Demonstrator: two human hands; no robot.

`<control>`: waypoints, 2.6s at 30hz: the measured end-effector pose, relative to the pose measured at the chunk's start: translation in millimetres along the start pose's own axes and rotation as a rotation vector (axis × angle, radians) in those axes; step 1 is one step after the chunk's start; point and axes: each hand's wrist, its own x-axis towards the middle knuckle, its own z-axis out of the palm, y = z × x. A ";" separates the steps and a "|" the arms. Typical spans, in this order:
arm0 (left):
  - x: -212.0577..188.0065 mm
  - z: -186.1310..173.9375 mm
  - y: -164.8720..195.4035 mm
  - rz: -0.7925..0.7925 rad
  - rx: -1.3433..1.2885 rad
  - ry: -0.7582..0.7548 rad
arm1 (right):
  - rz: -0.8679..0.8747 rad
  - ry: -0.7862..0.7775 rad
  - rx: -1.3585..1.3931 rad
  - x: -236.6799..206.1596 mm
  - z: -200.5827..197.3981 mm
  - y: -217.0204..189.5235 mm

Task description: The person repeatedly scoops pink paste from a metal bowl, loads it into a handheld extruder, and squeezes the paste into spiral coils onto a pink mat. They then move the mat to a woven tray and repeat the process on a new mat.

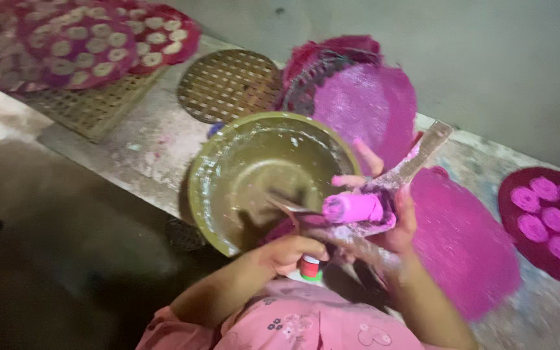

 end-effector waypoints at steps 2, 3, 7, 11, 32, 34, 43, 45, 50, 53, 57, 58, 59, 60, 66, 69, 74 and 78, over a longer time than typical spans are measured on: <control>6.3 29.1 17.0 0.125 0.525 0.122 | -0.054 0.006 -0.198 -14.6 -10.8 -33.6; 10.5 41.8 25.6 0.190 0.788 0.186 | -0.052 -0.018 -0.241 -23.0 -19.8 -56.1; 39.1 86.7 27.2 -0.173 1.435 0.315 | -0.111 -0.374 -0.953 -60.3 -44.1 -113.3; 64.0 95.7 -10.0 -0.115 1.417 0.289 | -0.502 -0.552 -1.204 -89.8 -55.0 -128.8; 211.9 101.9 -61.0 0.562 -0.554 -0.290 | 1.414 0.113 -0.261 -231.8 -313.5 -172.4; 232.6 85.9 -84.4 0.586 -0.629 -0.296 | 1.429 0.110 -0.397 -218.3 -306.0 -176.1; 251.6 18.4 -117.3 0.681 -0.749 -0.073 | 1.255 -0.184 -1.010 -159.9 -261.5 -160.2; 248.8 15.7 -118.8 0.633 -0.776 -0.059 | 1.168 -0.186 -0.933 -157.7 -253.5 -154.9; 263.0 26.3 -128.3 0.652 -0.848 0.013 | 1.305 -0.099 -0.918 -148.1 -252.9 -173.6; 273.5 22.5 -119.0 0.677 -0.817 -0.044 | 1.222 -0.101 -1.062 -142.5 -253.3 -174.4; 264.5 9.8 -106.8 0.679 -0.719 -0.099 | 1.144 -0.118 -1.069 -144.8 -245.9 -160.7; 261.8 9.5 -108.5 0.678 -0.727 -0.081 | 1.170 -0.106 -1.009 -146.1 -244.7 -159.7; 258.9 10.9 -111.9 0.676 -0.737 -0.063 | 1.197 -0.095 -0.948 -147.4 -243.8 -159.5; 258.2 12.5 -115.0 0.675 -0.746 -0.045 | 1.222 -0.084 -0.888 -147.7 -244.5 -161.2; 281.3 33.1 -113.9 0.674 -0.827 0.018 | 1.183 -0.055 -1.120 -142.6 -261.4 -174.4; 280.4 35.9 -94.4 0.653 -0.709 0.037 | 1.069 -0.059 -1.023 -144.0 -266.6 -169.4; 252.5 29.7 -103.9 -0.127 0.075 0.448 | 1.043 -0.066 -0.942 -150.2 -273.5 -166.8; 241.2 12.0 -146.2 -0.230 0.271 0.296 | 1.043 -0.037 -0.999 -157.5 -281.1 -159.0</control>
